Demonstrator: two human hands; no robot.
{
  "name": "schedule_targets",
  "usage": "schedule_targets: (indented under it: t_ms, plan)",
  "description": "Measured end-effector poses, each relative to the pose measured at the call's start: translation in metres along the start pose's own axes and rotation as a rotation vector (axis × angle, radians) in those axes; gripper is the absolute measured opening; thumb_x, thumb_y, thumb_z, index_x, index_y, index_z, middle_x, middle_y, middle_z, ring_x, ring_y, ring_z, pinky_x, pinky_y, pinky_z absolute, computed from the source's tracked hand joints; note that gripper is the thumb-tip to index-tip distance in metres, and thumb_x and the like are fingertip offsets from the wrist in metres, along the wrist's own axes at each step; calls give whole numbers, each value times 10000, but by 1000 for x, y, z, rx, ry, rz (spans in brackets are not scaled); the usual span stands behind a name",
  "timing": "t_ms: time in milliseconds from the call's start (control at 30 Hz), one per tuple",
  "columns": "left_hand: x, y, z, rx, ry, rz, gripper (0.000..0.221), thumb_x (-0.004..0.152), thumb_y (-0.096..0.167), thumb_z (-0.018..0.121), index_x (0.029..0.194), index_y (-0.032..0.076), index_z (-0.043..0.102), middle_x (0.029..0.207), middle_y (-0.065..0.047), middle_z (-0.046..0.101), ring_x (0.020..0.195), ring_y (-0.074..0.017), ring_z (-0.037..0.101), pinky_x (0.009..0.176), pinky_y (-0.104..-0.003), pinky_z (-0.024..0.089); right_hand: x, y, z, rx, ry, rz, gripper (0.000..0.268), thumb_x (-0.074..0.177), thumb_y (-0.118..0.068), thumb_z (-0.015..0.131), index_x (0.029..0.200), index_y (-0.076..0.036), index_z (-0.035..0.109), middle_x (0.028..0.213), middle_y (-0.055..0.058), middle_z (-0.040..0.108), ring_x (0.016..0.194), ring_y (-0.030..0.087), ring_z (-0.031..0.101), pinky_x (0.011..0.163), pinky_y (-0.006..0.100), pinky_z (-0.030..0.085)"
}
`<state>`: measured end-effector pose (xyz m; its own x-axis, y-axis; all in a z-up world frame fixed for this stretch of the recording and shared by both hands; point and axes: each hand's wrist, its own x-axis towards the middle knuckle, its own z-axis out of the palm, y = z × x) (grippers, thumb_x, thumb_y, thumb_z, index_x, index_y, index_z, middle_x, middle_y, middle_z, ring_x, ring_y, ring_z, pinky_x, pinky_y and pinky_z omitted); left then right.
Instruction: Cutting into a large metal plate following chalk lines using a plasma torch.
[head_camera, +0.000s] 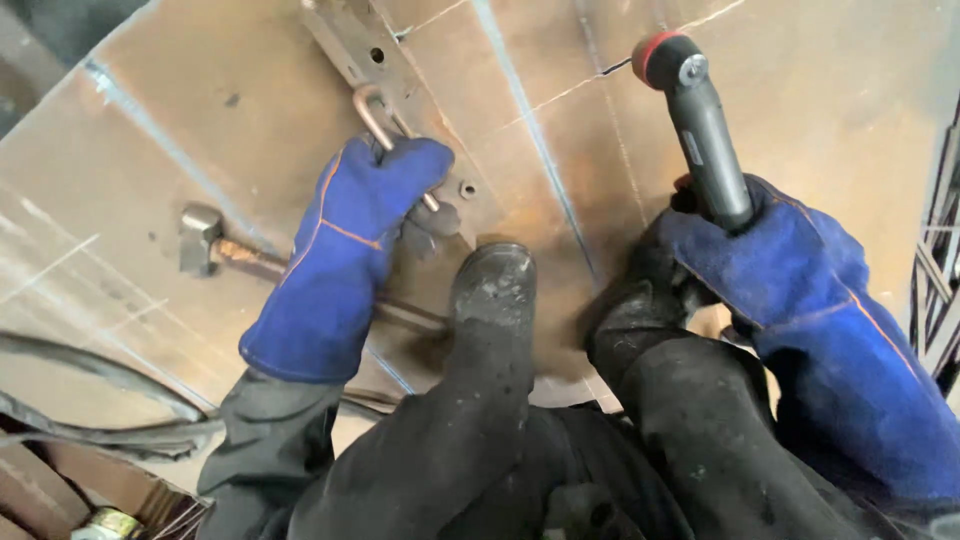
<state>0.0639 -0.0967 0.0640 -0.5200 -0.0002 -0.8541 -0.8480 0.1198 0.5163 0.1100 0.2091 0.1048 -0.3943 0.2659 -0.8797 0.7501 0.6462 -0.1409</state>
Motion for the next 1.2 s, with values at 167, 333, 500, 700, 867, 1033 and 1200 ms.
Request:
schedule_targets:
  t_ms: [167, 333, 500, 700, 867, 1033, 1200]
  plan:
    - [6, 1, -18, -25, 59, -92, 317, 794, 298, 743, 902, 15, 650, 673, -119, 688, 512, -223, 708, 400, -375, 544, -4, -13, 11, 12, 53, -75, 563, 766, -485, 740, 1263, -220, 732, 1018, 92, 779, 940, 236, 742, 874, 382, 547]
    - [32, -26, -34, 41, -113, 9, 336, 833, 306, 744, 963, -1, 707, 738, -123, 729, 546, -209, 719, 438, -357, 578, -23, -10, 34, 34, 36, -36, 569, 769, -492, 737, 1265, -212, 726, 998, 102, 784, 913, 242, 750, 850, 385, 560]
    - [23, -20, -31, 23, -112, -33, 337, 811, 286, 745, 961, -12, 698, 708, -154, 707, 513, -244, 725, 390, -396, 578, -27, -34, 37, 8, 30, -52, 576, 772, -499, 734, 1266, -204, 720, 978, 112, 789, 885, 249, 758, 826, 388, 572]
    - [29, 1, -18, 54, -122, -126, 329, 807, 278, 704, 988, 3, 709, 686, -148, 711, 477, -243, 712, 365, -378, 576, -26, -73, 33, -131, -12, 6, 592, 757, -562, 760, 1257, -247, 733, 973, 82, 783, 879, 206, 743, 864, 363, 547]
    - [30, -2, -16, 32, -57, -118, 421, 808, 286, 754, 1051, -36, 633, 805, -146, 717, 539, -239, 745, 384, -376, 603, -17, -81, 32, -164, -54, 39, 594, 770, -537, 787, 1303, -282, 725, 1000, 55, 792, 842, 191, 745, 796, 365, 565]
    - [24, 5, -17, 15, -80, -103, 397, 824, 297, 741, 1041, -13, 625, 786, -150, 709, 540, -235, 734, 386, -367, 600, -13, -85, 30, -132, -89, 85, 598, 772, -510, 783, 1328, -301, 712, 1003, 48, 792, 795, 210, 750, 730, 382, 590]
    - [21, -2, -24, -60, -149, -71, 389, 840, 300, 729, 1065, 4, 614, 823, -106, 716, 586, -206, 743, 409, -346, 611, -4, -73, 35, -142, -109, 38, 620, 780, -517, 774, 1350, -288, 691, 1000, 50, 789, 801, 225, 752, 740, 394, 595]
